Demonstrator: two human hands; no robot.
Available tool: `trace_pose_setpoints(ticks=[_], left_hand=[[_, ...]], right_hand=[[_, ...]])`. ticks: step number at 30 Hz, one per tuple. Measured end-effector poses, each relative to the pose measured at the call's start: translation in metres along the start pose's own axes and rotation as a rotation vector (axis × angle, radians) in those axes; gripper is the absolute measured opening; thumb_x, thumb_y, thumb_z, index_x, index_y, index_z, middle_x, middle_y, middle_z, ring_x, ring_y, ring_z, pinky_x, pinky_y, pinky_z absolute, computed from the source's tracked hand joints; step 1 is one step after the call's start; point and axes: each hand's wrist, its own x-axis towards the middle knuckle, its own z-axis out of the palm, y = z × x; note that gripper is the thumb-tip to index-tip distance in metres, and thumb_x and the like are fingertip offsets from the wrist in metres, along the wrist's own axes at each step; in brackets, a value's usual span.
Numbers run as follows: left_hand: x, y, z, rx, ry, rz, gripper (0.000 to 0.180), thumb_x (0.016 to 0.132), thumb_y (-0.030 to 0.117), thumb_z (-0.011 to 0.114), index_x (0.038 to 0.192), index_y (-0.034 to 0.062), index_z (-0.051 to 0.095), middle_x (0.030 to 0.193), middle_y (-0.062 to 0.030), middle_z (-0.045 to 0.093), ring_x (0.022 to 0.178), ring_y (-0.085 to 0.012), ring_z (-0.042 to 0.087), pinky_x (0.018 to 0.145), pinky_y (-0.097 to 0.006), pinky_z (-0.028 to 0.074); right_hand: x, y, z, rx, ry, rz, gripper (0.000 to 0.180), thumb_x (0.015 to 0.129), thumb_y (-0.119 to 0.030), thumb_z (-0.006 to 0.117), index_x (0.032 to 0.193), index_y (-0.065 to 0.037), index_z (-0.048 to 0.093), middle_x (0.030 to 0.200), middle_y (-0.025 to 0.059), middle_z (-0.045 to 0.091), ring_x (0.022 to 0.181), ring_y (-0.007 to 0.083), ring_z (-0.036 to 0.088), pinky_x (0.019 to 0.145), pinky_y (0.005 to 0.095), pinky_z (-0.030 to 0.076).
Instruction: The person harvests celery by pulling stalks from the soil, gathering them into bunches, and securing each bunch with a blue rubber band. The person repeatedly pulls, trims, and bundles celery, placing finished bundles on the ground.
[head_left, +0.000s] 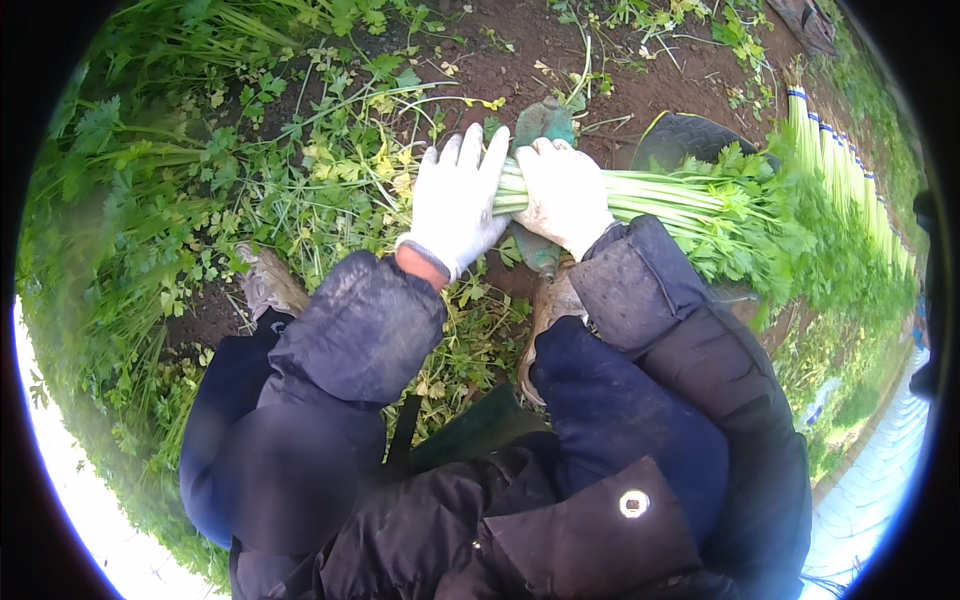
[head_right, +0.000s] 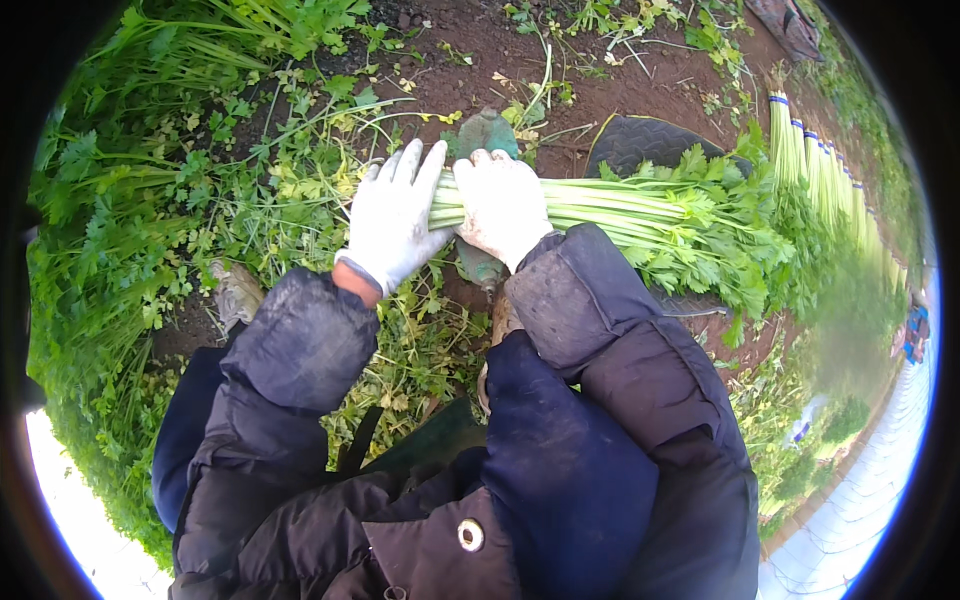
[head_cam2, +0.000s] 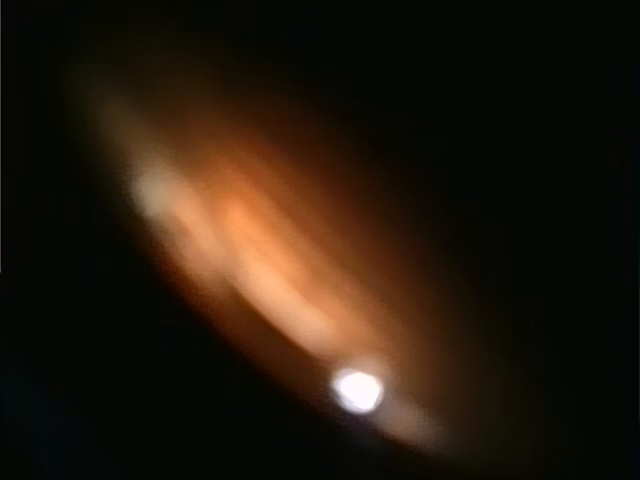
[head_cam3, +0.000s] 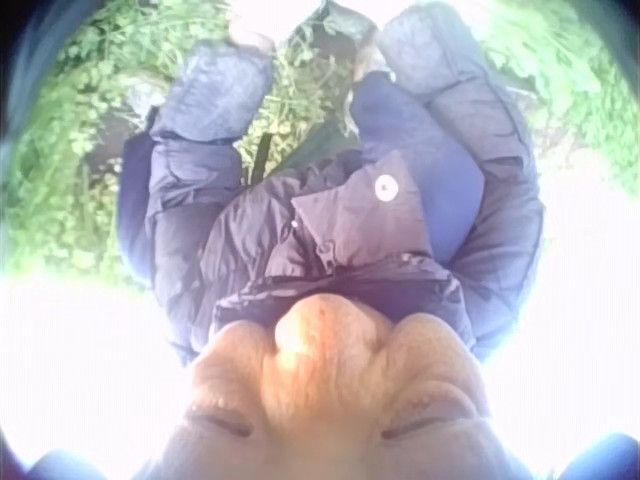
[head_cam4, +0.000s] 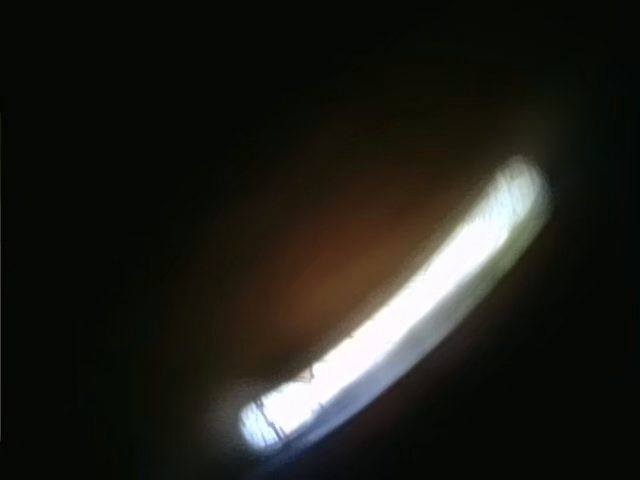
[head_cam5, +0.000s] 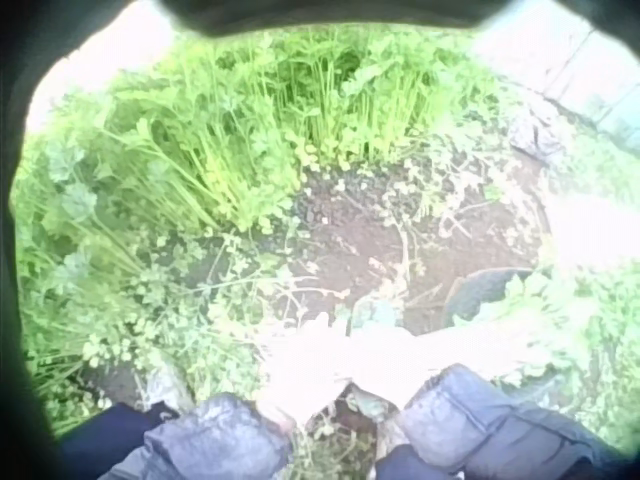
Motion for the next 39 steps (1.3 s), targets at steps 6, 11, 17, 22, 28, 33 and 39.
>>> trace_pose_setpoints(ticks=[6,11,17,22,28,33,39], left_hand=[[0.018,-0.016,0.009,0.057,-0.138,0.01,0.061,0.068,0.034,0.08,0.12,0.0092,0.06,0.099,-0.0108,0.064,0.092,-0.0298,0.066,0.08,-0.042,0.053],[0.011,-0.013,0.012,0.019,-0.092,0.007,0.053,0.064,0.028,0.082,0.109,0.0098,0.06,0.096,-0.01,0.062,0.089,-0.0295,0.064,0.078,-0.043,0.051],[0.011,-0.017,0.016,0.006,-0.055,0.031,0.077,0.064,0.029,0.081,0.133,0.0056,0.055,0.099,-0.0111,0.061,0.092,-0.0296,0.063,0.08,-0.042,0.051],[0.013,-0.016,0.016,0.026,-0.044,0.044,0.088,0.065,0.031,0.08,0.143,0.0047,0.049,0.101,-0.0112,0.061,0.093,-0.0292,0.063,0.08,-0.043,0.051],[0.012,-0.017,0.018,0.029,-0.096,0.063,0.063,0.066,0.03,0.079,0.121,0.0083,0.058,0.099,-0.0105,0.06,0.091,-0.0285,0.063,0.078,-0.044,0.05],[0.017,-0.021,0.019,0.011,-0.118,0.085,0.049,0.067,0.032,0.078,0.106,0.011,0.058,0.096,-0.0094,0.061,0.091,-0.0293,0.064,0.079,-0.043,0.051],[0.025,-0.025,0.023,-0.007,-0.094,0.126,0.043,0.071,0.041,0.077,0.099,0.0108,0.066,0.088,-0.0111,0.066,0.081,-0.0312,0.068,0.072,-0.045,0.054]], right_hand=[[-0.001,0.009,-0.011,0.124,-0.018,-0.041,0.051,0.074,-0.033,0.077,0.115,-0.008,0.062,0.101,0.0114,0.063,0.099,0.0302,0.064,0.084,0.0412,0.053],[-0.031,0.046,-0.035,0.466,0.027,0.105,0.066,0.079,-0.049,0.079,0.13,-0.011,0.063,0.123,0.013,0.067,0.114,0.0309,0.064,0.1,0.0405,0.05],[-0.029,0.073,-0.032,0.353,-0.028,0.034,0.038,0.093,-0.041,0.066,0.118,-0.012,0.07,0.112,0.0103,0.071,0.105,0.0292,0.067,0.093,0.0387,0.052],[-0.016,0.081,-0.035,0.472,-0.215,0.107,0.036,0.096,-0.043,0.059,0.115,-0.014,0.069,0.104,0.0093,0.071,0.099,0.0286,0.069,0.088,0.0401,0.052],[-0.039,0.065,-0.025,0.095,-0.059,-0.016,0.06,0.091,-0.035,0.066,0.144,-0.012,0.052,0.139,0.0123,0.059,0.129,0.0311,0.053,0.11,0.0514,0.039],[-0.036,0.056,-0.046,-0.046,-0.067,-0.005,0.079,0.086,-0.039,0.072,0.153,-0.013,0.041,0.15,0.0134,0.049,0.141,0.0306,0.043,0.114,0.056,0.034],[0.003,0.018,-0.061,0.134,0.109,-0.306,0.106,0.068,-0.048,0.083,0.154,-0.008,0.037,0.15,0.0192,0.047,0.14,0.0345,0.044,0.115,0.0501,0.032]])
